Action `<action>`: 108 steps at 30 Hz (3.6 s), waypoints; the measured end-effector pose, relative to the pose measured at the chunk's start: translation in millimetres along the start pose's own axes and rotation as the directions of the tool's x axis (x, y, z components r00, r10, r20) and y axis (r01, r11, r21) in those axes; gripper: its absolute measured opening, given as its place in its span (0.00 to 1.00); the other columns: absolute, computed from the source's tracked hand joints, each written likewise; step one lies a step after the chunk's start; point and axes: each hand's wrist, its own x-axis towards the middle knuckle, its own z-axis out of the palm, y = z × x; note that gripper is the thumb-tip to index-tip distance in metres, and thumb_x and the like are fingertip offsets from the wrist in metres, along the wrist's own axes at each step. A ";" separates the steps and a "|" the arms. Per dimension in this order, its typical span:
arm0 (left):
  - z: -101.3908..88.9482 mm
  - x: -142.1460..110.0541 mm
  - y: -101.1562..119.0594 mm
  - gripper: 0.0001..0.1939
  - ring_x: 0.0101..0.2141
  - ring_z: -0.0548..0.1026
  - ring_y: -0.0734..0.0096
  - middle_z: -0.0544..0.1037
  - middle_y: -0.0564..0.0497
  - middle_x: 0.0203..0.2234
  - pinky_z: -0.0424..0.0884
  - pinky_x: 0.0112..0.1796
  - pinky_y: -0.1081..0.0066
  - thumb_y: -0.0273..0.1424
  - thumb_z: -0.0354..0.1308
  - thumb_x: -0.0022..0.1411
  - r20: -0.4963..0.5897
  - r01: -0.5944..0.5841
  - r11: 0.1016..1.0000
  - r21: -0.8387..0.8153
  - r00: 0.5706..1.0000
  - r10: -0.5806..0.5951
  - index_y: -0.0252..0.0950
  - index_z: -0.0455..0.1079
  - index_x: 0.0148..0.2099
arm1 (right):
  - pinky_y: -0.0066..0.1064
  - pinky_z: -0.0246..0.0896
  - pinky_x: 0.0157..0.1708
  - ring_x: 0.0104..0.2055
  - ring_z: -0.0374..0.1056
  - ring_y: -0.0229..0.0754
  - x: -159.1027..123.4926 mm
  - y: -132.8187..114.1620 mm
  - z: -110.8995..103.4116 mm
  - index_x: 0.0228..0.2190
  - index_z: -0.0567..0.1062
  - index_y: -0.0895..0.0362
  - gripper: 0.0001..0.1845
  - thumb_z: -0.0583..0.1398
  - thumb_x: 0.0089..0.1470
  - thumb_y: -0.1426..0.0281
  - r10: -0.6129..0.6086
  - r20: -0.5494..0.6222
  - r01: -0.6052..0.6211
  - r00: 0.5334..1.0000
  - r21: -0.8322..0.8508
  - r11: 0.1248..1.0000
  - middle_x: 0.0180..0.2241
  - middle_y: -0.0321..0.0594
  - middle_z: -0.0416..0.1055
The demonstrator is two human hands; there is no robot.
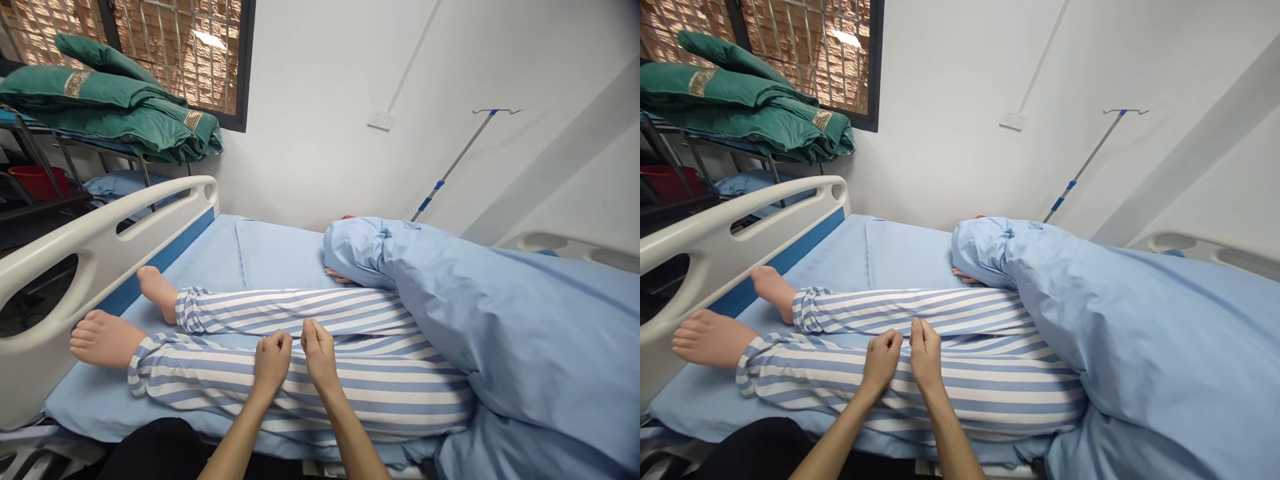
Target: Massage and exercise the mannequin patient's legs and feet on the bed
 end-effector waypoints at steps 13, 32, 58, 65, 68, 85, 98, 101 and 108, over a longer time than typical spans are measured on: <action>2.0 3.5 1.6 0.17 0.20 0.57 0.77 0.57 0.58 0.13 0.50 0.25 0.73 0.36 0.43 0.58 0.013 0.053 0.998 -0.016 0.999 -0.052 0.37 0.50 0.18 | 0.27 0.48 0.23 0.22 0.54 0.35 -13.9 35.5 14.0 0.18 0.62 0.55 0.19 0.47 0.55 0.60 0.011 0.003 -0.011 1.000 -0.090 0.996 0.17 0.32 0.58; 35.0 5.8 14.5 0.16 0.21 0.61 0.75 0.64 0.55 0.15 0.52 0.27 0.73 0.34 0.43 0.58 0.063 0.043 0.999 0.010 0.997 -0.043 0.37 0.54 0.19 | 0.23 0.46 0.14 0.16 0.46 0.30 -5.5 43.9 4.6 0.20 0.55 0.54 0.20 0.53 0.49 0.53 0.319 -0.051 -0.266 0.947 0.434 0.861 0.15 0.27 0.48; 35.8 5.2 35.9 0.18 0.19 0.55 0.77 0.54 0.58 0.12 0.50 0.23 0.74 0.37 0.45 0.55 0.098 0.060 0.989 -0.136 0.994 -0.047 0.37 0.50 0.16 | 0.26 0.46 0.23 0.20 0.50 0.33 -12.6 42.5 -38.6 0.17 0.57 0.56 0.21 0.47 0.57 0.59 0.031 -0.069 -0.028 0.997 0.041 0.999 0.16 0.29 0.52; 43.7 -6.7 64.4 0.18 0.17 0.54 0.79 0.54 0.60 0.11 0.54 0.22 0.76 0.39 0.47 0.55 0.091 0.136 0.838 -0.529 0.990 -0.103 0.38 0.49 0.17 | 0.25 0.44 0.19 0.18 0.46 0.31 -10.1 50.2 -42.3 0.17 0.56 0.55 0.22 0.48 0.55 0.56 0.137 -0.086 -0.106 0.987 0.291 0.951 0.15 0.28 0.49; 60.3 -17.5 53.0 0.18 0.18 0.56 0.78 0.56 0.58 0.12 0.54 0.23 0.75 0.39 0.47 0.55 0.048 0.111 0.901 -0.418 0.994 -0.100 0.37 0.51 0.18 | 0.25 0.44 0.19 0.19 0.44 0.31 -10.1 52.3 -43.9 0.18 0.55 0.55 0.20 0.51 0.54 0.57 0.166 -0.100 -0.120 0.981 0.361 0.925 0.16 0.27 0.47; 74.3 -27.9 41.2 0.17 0.21 0.57 0.76 0.58 0.57 0.14 0.49 0.26 0.73 0.35 0.42 0.59 0.068 -0.062 0.998 -0.006 0.996 0.062 0.37 0.51 0.19 | 0.27 0.41 0.23 0.21 0.50 0.33 -14.1 26.3 -87.0 0.18 0.56 0.56 0.19 0.46 0.58 0.62 -0.100 -0.051 0.083 0.994 -0.261 0.962 0.16 0.29 0.52; 73.6 -13.6 77.1 0.18 0.19 0.55 0.77 0.54 0.58 0.13 0.50 0.24 0.74 0.37 0.46 0.56 0.127 0.017 0.983 -0.180 0.992 0.006 0.37 0.49 0.17 | 0.26 0.46 0.23 0.21 0.50 0.33 -15.1 52.7 -87.0 0.19 0.57 0.56 0.19 0.46 0.58 0.60 -0.019 -0.127 0.018 0.992 -0.008 1.000 0.17 0.29 0.52; 75.3 -16.5 99.2 0.19 0.19 0.54 0.78 0.53 0.59 0.13 0.52 0.23 0.75 0.39 0.47 0.56 0.117 0.028 0.913 -0.406 0.993 0.022 0.37 0.48 0.18 | 0.26 0.47 0.23 0.22 0.51 0.33 -14.4 52.3 -88.7 0.19 0.59 0.56 0.19 0.47 0.57 0.59 -0.016 -0.138 0.024 0.990 0.054 0.998 0.18 0.30 0.53; 102.7 -32.8 84.9 0.17 0.19 0.57 0.76 0.58 0.57 0.13 0.53 0.24 0.74 0.38 0.44 0.58 0.040 0.042 0.951 -0.308 0.999 -0.032 0.38 0.52 0.19 | 0.26 0.50 0.23 0.22 0.51 0.34 -12.8 55.5 -92.1 0.19 0.59 0.56 0.19 0.48 0.56 0.58 0.035 -0.208 0.003 0.977 0.180 0.984 0.18 0.31 0.54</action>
